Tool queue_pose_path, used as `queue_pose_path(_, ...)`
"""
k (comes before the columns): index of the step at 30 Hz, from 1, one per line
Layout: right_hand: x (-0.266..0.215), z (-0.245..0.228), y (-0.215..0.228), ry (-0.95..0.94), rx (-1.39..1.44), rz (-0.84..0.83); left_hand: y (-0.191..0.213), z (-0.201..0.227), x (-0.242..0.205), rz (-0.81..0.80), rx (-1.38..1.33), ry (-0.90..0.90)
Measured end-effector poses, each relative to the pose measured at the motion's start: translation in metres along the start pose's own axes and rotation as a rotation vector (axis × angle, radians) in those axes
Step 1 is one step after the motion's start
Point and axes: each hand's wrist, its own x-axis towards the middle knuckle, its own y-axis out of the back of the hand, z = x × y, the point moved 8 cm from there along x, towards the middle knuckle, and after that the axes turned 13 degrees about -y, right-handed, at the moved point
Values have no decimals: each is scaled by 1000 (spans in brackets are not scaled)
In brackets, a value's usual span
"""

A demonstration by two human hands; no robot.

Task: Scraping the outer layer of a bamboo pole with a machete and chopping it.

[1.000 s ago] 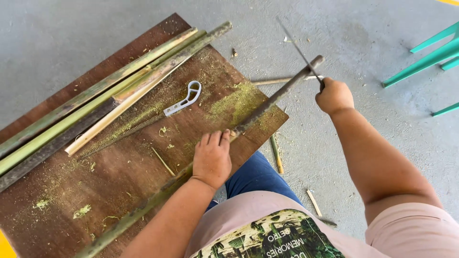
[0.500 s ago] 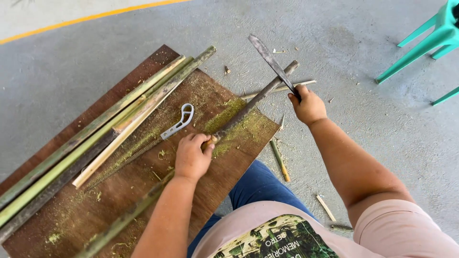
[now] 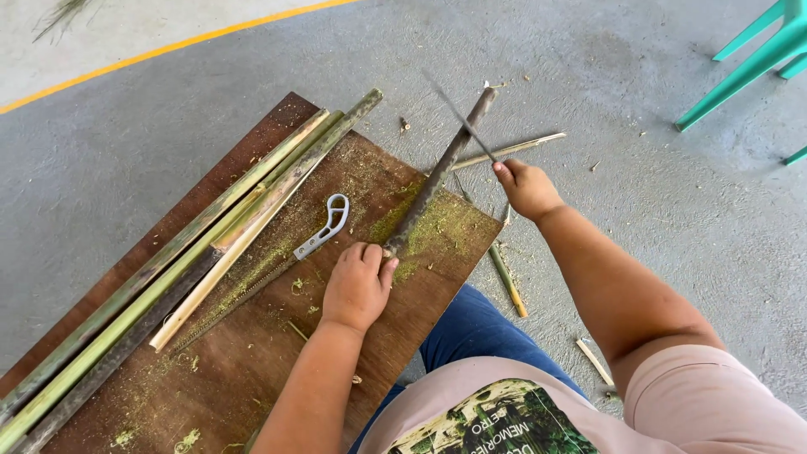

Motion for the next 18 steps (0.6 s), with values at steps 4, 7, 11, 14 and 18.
queue_pose_path(4, -9, -17, 6, 6, -270, -43, -2, -8, -2, -99, -110, 189)
queue_pose_path(7, 2, -11, 7, 68, -252, 35, -7, -4, -1, -97, -85, 177)
queue_pose_path(11, -1, -18, 16, 58, -208, 145, -3, 2, -2, -55, -31, 165)
queue_pose_path(14, -18, -31, 10, -35, -202, 77, -3, 3, -4, -147, -93, 246)
queue_pose_path(18, -45, -61, 7, 20, -478, -90, 3, 4, -4, -64, -152, 245)
